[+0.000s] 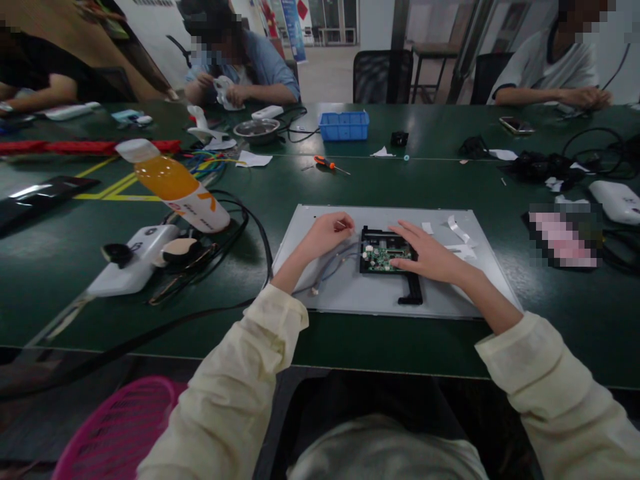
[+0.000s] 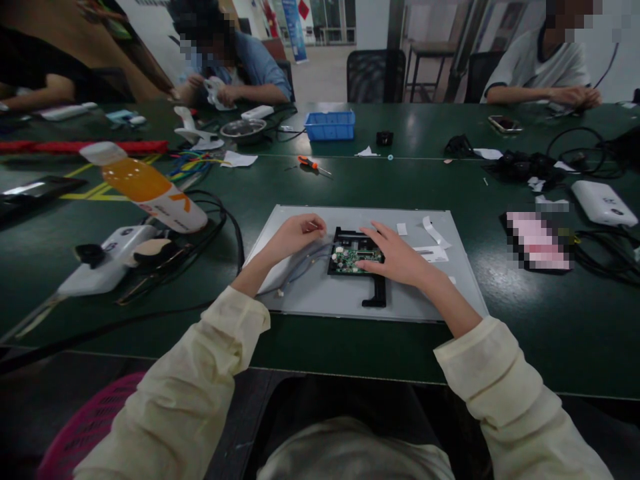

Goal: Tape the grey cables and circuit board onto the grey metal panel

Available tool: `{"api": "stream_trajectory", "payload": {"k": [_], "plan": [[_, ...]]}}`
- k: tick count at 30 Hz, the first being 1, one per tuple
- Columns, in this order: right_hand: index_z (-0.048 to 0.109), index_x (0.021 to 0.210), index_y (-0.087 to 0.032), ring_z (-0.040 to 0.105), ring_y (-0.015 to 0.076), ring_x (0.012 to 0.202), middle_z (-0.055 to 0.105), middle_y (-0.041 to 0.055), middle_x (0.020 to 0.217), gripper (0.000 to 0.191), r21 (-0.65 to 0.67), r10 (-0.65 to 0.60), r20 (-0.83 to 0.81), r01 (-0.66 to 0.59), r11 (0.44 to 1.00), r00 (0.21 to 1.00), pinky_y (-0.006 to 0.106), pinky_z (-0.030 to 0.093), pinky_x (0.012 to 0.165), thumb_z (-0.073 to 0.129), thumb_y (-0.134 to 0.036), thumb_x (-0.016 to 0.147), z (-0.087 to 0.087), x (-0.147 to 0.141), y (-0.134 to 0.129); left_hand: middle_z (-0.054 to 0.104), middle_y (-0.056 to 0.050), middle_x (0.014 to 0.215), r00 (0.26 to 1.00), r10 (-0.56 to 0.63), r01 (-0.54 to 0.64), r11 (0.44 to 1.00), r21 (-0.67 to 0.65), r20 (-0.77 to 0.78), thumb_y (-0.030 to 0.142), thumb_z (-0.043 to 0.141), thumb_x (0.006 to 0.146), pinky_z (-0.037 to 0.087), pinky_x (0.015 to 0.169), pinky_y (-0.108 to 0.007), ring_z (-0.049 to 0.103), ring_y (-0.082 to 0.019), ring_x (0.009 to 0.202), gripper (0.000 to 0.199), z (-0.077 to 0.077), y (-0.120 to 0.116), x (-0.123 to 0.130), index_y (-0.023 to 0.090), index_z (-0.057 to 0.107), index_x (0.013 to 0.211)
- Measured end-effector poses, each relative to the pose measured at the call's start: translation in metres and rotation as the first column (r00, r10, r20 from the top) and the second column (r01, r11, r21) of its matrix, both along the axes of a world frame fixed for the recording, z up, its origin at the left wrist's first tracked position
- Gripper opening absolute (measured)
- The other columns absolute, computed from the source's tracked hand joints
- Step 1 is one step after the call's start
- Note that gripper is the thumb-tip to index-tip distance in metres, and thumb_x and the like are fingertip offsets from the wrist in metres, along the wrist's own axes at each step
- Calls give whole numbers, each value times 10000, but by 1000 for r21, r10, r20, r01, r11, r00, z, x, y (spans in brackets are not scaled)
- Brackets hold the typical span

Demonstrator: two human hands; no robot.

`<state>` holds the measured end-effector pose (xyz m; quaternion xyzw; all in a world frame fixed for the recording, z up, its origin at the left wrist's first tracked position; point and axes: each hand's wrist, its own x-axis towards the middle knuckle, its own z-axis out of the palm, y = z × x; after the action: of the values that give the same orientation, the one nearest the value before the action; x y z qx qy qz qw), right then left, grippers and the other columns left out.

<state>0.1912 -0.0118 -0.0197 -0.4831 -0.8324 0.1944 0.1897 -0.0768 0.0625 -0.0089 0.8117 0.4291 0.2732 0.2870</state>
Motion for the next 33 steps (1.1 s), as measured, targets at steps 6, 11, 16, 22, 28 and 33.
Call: {"api": "stream_trajectory", "payload": {"k": [6, 11, 16, 22, 28, 33], "plan": [[285, 1482, -320, 251, 312, 1437, 236, 83, 1580, 760, 13, 2, -10, -1, 1000, 1000, 553, 272, 1141, 538, -621, 831, -3, 0, 2, 647, -1, 789, 998, -38, 40, 999, -37, 42, 194, 511, 764, 510, 741, -272, 622, -139, 764, 115, -9, -2, 11, 173, 607, 824], [287, 1480, -325, 254, 309, 1436, 220, 70, 1587, 764, 14, 4, -5, -4, 1000, 1000, 542, 280, 1140, 543, -626, 827, -5, 1, 3, 642, 8, 806, 996, -81, 83, 995, -48, 37, 170, 514, 759, 508, 770, -277, 619, -138, 784, 113, -9, -3, 12, 181, 605, 825], [300, 1478, -297, 258, 301, 1435, 227, 83, 1584, 763, 9, -4, 7, 4, 1000, 1000, 518, 279, 1148, 523, -638, 833, -4, 0, 2, 635, 4, 835, 994, -104, 104, 994, -30, 29, 171, 511, 775, 497, 771, -268, 615, -138, 799, 117, -11, -3, 11, 184, 603, 846], [297, 1476, -311, 252, 305, 1437, 218, 77, 1587, 761, 2, 1, 5, -1, 1000, 1000, 534, 277, 1145, 523, -646, 830, -2, 0, 2, 633, -3, 863, 996, -88, 88, 996, 1, 24, 168, 505, 783, 494, 779, -280, 610, -149, 835, 115, -10, -5, 13, 187, 597, 850], [304, 1474, -293, 246, 300, 1440, 218, 86, 1586, 766, 2, -3, 17, 3, 1000, 1000, 517, 270, 1153, 516, -652, 831, -2, 0, 2, 638, -8, 869, 993, -113, 113, 994, -8, 31, 178, 503, 797, 499, 778, -278, 614, -143, 823, 109, -9, -4, 11, 179, 596, 854], [303, 1478, -274, 251, 307, 1436, 223, 99, 1584, 777, -2, -5, 23, 5, 1000, 1000, 514, 278, 1148, 515, -651, 832, -2, 0, 2, 632, -5, 875, 992, -124, 124, 992, -2, 36, 174, 514, 806, 498, 771, -273, 613, -141, 825, 104, -11, -3, 11, 184, 597, 868]]}}
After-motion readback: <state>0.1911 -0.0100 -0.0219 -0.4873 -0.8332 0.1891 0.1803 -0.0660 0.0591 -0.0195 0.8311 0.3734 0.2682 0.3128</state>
